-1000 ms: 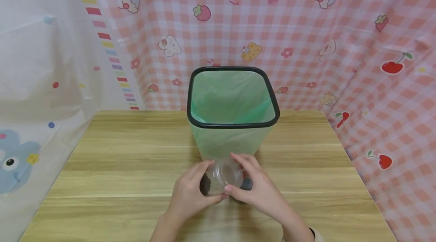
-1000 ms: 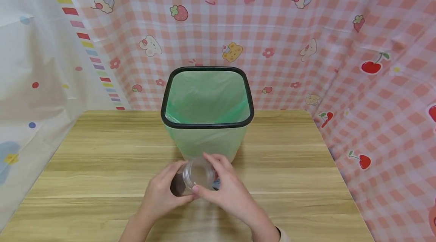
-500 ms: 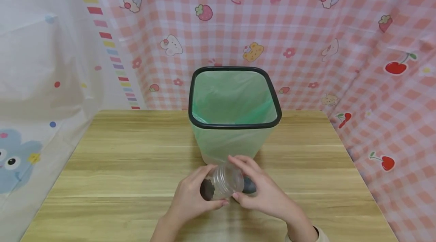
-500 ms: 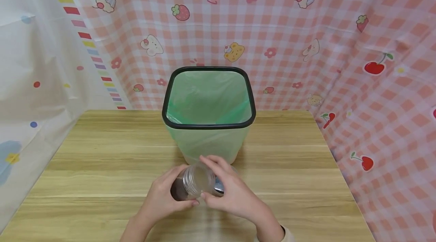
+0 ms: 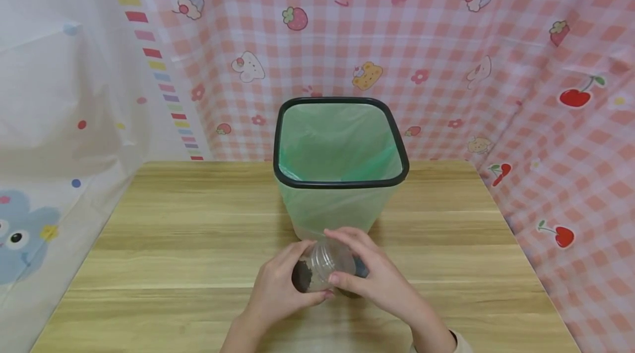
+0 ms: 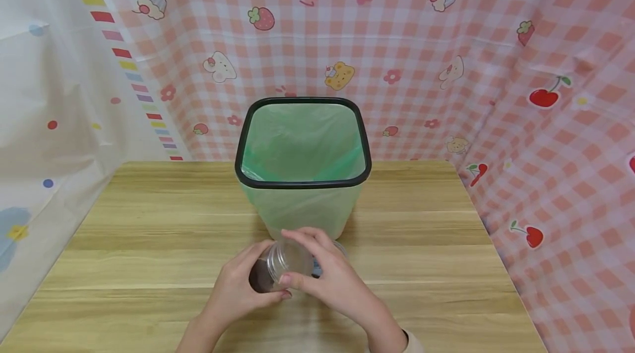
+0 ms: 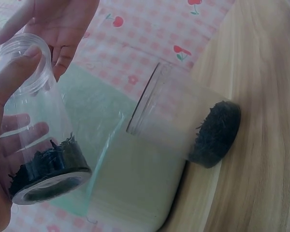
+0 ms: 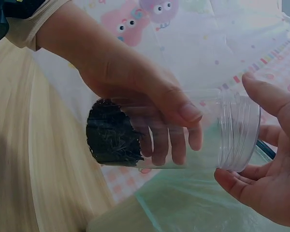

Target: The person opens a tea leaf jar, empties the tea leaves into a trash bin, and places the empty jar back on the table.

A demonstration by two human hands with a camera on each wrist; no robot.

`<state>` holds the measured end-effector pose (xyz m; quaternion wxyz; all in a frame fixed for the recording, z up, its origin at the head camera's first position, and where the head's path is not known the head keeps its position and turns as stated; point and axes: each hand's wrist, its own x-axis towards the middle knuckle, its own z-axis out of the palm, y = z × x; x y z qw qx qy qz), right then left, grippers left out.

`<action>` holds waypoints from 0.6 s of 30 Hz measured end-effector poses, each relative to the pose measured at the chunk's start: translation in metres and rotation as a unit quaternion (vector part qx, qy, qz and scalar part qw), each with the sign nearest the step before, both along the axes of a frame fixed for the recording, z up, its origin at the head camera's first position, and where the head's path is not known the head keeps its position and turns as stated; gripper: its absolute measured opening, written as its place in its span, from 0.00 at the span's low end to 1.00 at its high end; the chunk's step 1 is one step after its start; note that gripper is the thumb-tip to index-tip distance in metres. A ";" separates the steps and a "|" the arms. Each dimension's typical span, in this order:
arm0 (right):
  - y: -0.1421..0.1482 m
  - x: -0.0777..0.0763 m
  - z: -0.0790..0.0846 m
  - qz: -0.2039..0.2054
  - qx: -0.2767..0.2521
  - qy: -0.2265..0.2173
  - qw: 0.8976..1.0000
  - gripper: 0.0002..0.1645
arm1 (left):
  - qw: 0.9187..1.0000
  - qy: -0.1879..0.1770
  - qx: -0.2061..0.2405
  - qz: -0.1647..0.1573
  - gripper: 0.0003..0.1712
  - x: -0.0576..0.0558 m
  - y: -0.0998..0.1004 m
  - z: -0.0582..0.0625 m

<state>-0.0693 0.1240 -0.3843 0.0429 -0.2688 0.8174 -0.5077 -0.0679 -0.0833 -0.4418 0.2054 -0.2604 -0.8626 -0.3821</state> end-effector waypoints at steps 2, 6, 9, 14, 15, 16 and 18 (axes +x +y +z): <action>0.000 0.000 0.000 -0.004 0.001 0.001 1.000 0.37 | 1.000 0.000 0.000 0.000 0.44 0.000 0.000 0.000; 0.001 0.000 0.000 -0.001 -0.006 -0.001 1.000 0.41 | 1.000 0.002 -0.001 -0.002 0.44 0.000 0.000 0.000; 0.003 0.001 0.001 0.000 -0.007 -0.011 1.000 0.45 | 1.000 0.005 -0.001 -0.004 0.43 0.000 0.000 0.000; 0.009 0.001 0.004 -0.018 0.017 -0.011 1.000 0.45 | 1.000 0.003 -0.004 -0.003 0.44 0.000 -0.001 0.000; 0.011 0.001 0.005 -0.025 0.024 -0.005 0.999 0.44 | 1.000 0.002 -0.005 -0.001 0.45 0.000 -0.001 0.000; 0.013 0.001 0.005 -0.032 0.031 0.002 0.999 0.44 | 1.000 0.001 -0.006 0.001 0.45 0.000 -0.001 -0.001; 0.017 0.001 0.006 -0.048 0.045 0.016 0.998 0.44 | 1.000 0.001 -0.007 0.004 0.46 0.000 -0.002 -0.001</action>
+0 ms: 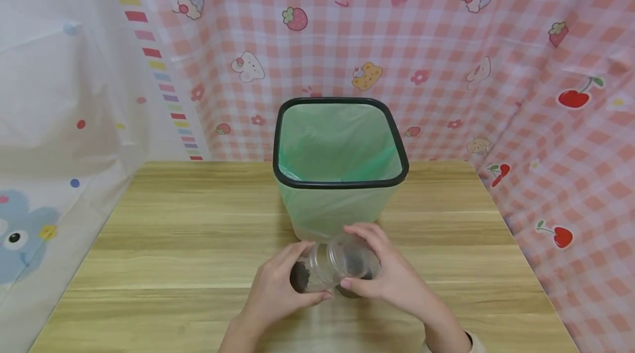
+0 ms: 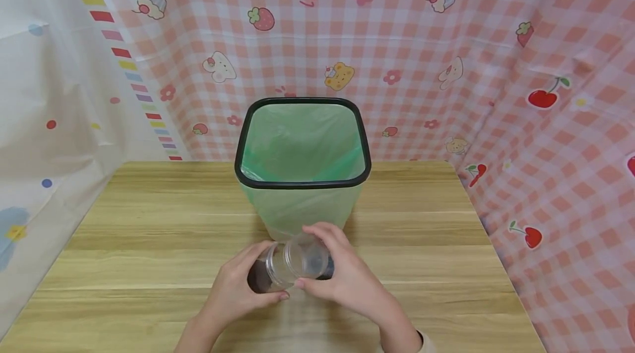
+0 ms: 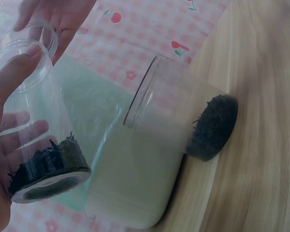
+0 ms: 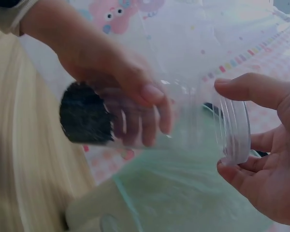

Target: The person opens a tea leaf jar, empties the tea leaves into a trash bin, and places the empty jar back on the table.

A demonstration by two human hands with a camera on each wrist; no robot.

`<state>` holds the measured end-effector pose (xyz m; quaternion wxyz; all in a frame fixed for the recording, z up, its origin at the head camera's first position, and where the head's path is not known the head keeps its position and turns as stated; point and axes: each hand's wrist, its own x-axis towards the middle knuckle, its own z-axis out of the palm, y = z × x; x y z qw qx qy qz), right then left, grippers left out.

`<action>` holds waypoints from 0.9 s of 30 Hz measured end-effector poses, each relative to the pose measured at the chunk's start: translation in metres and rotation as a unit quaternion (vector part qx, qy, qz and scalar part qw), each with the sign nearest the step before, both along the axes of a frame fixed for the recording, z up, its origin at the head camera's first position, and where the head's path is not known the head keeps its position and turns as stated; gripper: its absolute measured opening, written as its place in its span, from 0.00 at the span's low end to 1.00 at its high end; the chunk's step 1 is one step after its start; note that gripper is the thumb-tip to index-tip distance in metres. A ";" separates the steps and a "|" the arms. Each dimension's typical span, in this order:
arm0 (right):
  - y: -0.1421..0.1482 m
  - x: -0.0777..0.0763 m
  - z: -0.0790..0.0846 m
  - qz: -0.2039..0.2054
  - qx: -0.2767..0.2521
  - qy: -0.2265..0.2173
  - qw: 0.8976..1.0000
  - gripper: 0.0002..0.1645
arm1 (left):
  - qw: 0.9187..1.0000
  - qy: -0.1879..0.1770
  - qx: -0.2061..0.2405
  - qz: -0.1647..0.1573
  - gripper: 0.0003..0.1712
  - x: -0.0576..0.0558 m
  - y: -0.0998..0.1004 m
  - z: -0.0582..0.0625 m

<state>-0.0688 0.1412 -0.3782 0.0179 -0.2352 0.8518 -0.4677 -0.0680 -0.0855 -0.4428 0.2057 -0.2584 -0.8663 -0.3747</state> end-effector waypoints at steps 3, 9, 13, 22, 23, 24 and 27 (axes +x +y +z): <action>0.009 0.001 0.000 -0.028 0.016 0.004 0.999 0.43 | 1.000 0.003 -0.006 0.006 0.46 0.000 -0.002 -0.001; 0.028 0.000 -0.007 -0.088 0.042 -0.002 0.995 0.43 | 1.000 -0.005 -0.014 0.015 0.47 0.000 -0.005 0.000; 0.040 -0.001 -0.018 -0.121 0.065 0.009 0.990 0.42 | 1.000 -0.006 -0.016 0.016 0.47 0.001 -0.005 0.000; 0.061 -0.002 -0.040 -0.164 0.080 0.021 0.983 0.41 | 1.000 -0.012 -0.017 0.021 0.47 0.002 -0.006 -0.004; 0.063 -0.002 -0.043 -0.167 0.081 0.019 0.982 0.41 | 0.999 -0.014 -0.018 0.023 0.47 0.003 -0.007 -0.003; 0.065 -0.002 -0.045 -0.171 0.082 0.015 0.982 0.41 | 0.999 -0.016 -0.018 0.025 0.47 0.003 -0.007 -0.003; 0.068 -0.005 -0.050 -0.182 0.086 0.004 0.980 0.41 | 0.999 -0.019 -0.020 0.027 0.48 0.003 -0.007 -0.003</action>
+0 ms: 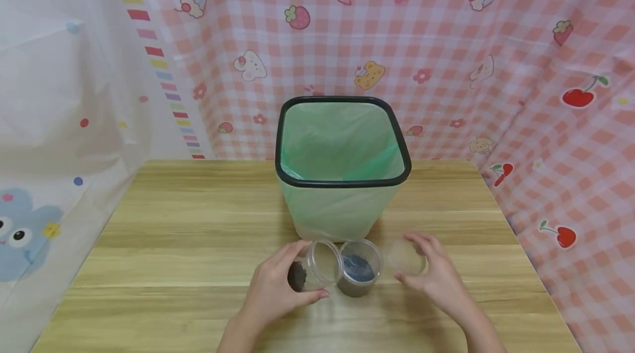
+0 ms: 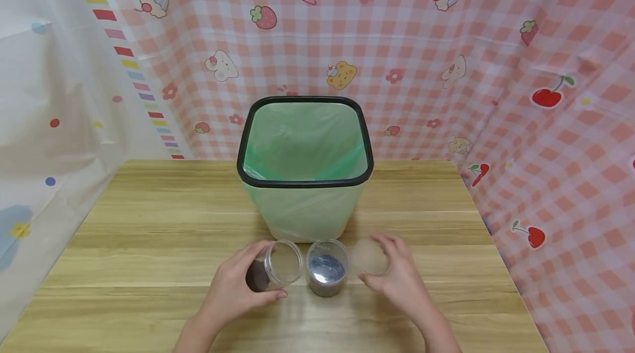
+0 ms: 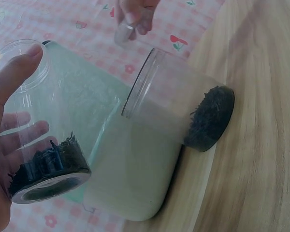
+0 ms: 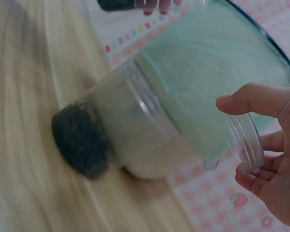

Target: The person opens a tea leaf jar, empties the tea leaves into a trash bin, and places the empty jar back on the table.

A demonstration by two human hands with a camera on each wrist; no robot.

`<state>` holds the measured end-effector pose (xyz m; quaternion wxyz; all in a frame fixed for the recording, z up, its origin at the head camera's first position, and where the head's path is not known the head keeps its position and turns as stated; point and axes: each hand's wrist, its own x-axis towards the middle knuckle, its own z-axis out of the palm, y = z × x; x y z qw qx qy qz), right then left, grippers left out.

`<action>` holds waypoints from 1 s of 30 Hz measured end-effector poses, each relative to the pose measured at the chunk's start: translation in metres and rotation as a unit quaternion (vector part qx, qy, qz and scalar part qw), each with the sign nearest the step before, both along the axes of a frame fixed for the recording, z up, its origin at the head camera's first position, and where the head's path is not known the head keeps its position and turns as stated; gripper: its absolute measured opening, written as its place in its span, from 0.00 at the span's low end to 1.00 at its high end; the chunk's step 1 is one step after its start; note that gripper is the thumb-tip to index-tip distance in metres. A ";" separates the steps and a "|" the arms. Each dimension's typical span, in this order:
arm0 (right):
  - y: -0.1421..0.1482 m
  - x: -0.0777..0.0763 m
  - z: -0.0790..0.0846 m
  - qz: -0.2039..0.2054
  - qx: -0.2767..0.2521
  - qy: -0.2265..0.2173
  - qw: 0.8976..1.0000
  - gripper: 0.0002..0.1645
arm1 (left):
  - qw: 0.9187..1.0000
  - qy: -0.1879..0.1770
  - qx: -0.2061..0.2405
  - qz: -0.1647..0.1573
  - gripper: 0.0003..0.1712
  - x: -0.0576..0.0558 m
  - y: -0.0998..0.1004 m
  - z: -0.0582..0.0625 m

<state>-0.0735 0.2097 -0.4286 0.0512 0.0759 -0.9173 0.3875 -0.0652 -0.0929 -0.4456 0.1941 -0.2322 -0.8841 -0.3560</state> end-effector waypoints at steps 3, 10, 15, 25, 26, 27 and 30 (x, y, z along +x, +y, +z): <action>0.003 -0.004 -0.007 -0.013 0.012 -0.013 1.000 0.42 | 1.000 0.001 -0.001 -0.001 0.48 0.000 0.000 0.000; 0.009 -0.018 -0.029 -0.014 0.053 0.010 0.998 0.42 | 1.000 0.005 -0.001 0.004 0.47 -0.001 -0.002 -0.002; 0.013 -0.023 -0.049 -0.002 0.060 0.000 0.998 0.42 | 1.000 0.011 0.000 0.006 0.47 -0.001 -0.002 -0.002; 0.019 -0.026 -0.078 0.005 0.091 -0.035 0.995 0.43 | 1.000 0.009 -0.014 0.003 0.46 -0.001 -0.001 -0.002; 0.019 -0.027 -0.080 0.007 0.093 -0.038 0.995 0.43 | 1.000 0.006 -0.015 0.004 0.46 0.000 -0.001 -0.001; 0.019 -0.027 -0.082 0.008 0.096 -0.040 0.995 0.43 | 1.000 0.003 -0.015 0.005 0.46 0.000 -0.001 -0.001; 0.020 -0.028 -0.086 0.009 0.103 -0.044 0.994 0.44 | 1.000 -0.004 -0.013 0.006 0.46 0.000 0.000 -0.001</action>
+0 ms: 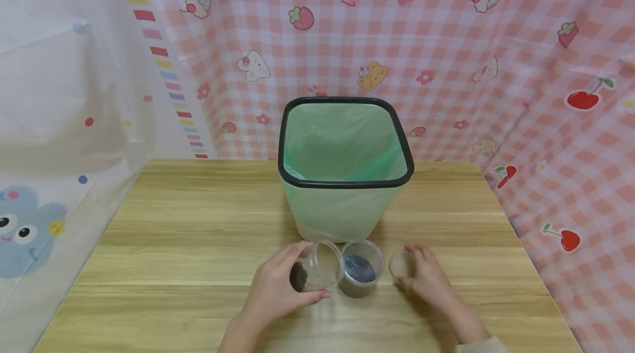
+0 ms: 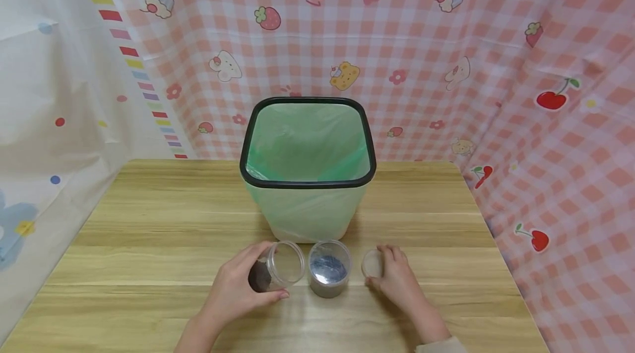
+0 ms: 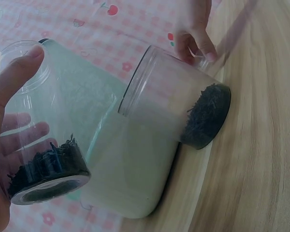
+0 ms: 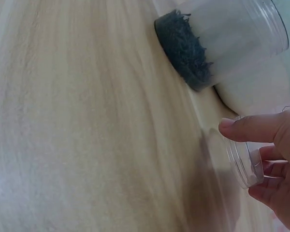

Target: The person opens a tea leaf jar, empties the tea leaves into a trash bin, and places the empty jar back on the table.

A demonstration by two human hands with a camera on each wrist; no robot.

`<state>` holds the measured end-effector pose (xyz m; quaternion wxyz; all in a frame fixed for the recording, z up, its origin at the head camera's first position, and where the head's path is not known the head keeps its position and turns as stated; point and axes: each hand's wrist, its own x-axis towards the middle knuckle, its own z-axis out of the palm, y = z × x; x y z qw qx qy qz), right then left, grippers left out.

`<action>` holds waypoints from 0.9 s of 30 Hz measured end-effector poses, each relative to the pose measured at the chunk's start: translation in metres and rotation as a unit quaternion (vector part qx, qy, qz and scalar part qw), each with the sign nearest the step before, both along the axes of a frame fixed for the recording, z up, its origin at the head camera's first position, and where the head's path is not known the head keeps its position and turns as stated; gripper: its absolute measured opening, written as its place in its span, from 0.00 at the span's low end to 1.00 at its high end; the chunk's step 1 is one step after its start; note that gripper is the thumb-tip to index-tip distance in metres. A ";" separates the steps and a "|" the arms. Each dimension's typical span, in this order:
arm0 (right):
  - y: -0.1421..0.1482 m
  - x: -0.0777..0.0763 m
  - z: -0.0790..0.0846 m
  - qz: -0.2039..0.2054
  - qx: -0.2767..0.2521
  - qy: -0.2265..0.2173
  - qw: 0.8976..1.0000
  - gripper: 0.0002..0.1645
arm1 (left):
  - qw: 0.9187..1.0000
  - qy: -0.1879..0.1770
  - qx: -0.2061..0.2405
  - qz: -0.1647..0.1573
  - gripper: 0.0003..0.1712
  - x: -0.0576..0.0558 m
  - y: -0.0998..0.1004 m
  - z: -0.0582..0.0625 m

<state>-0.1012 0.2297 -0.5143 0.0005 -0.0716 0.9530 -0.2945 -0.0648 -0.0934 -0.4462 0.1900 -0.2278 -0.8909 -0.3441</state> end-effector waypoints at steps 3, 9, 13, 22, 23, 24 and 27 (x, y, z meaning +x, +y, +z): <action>0.000 0.001 -0.003 0.001 0.006 -0.005 1.000 0.45 | 1.000 -0.004 0.004 0.002 0.46 0.000 0.000 0.000; 0.000 0.003 -0.008 0.005 0.019 -0.016 1.000 0.46 | 1.000 -0.010 0.011 0.009 0.47 -0.002 -0.001 0.000; 0.001 0.003 -0.011 0.010 0.033 -0.002 0.999 0.46 | 1.000 -0.008 0.015 0.016 0.47 -0.004 -0.001 0.002; 0.005 0.007 -0.005 0.034 0.031 -0.007 0.999 0.54 | 1.000 -0.002 0.007 0.023 0.47 -0.007 -0.002 0.005; 0.005 0.008 -0.003 0.037 0.032 -0.006 0.999 0.55 | 1.000 -0.002 0.008 0.023 0.47 -0.007 -0.002 0.005; 0.006 0.008 -0.001 0.040 0.033 -0.005 0.999 0.55 | 1.000 -0.001 0.008 0.024 0.47 -0.007 -0.003 0.005; 0.009 0.007 0.008 0.046 0.037 0.009 0.998 0.53 | 1.000 0.001 0.011 0.026 0.47 -0.007 -0.003 0.005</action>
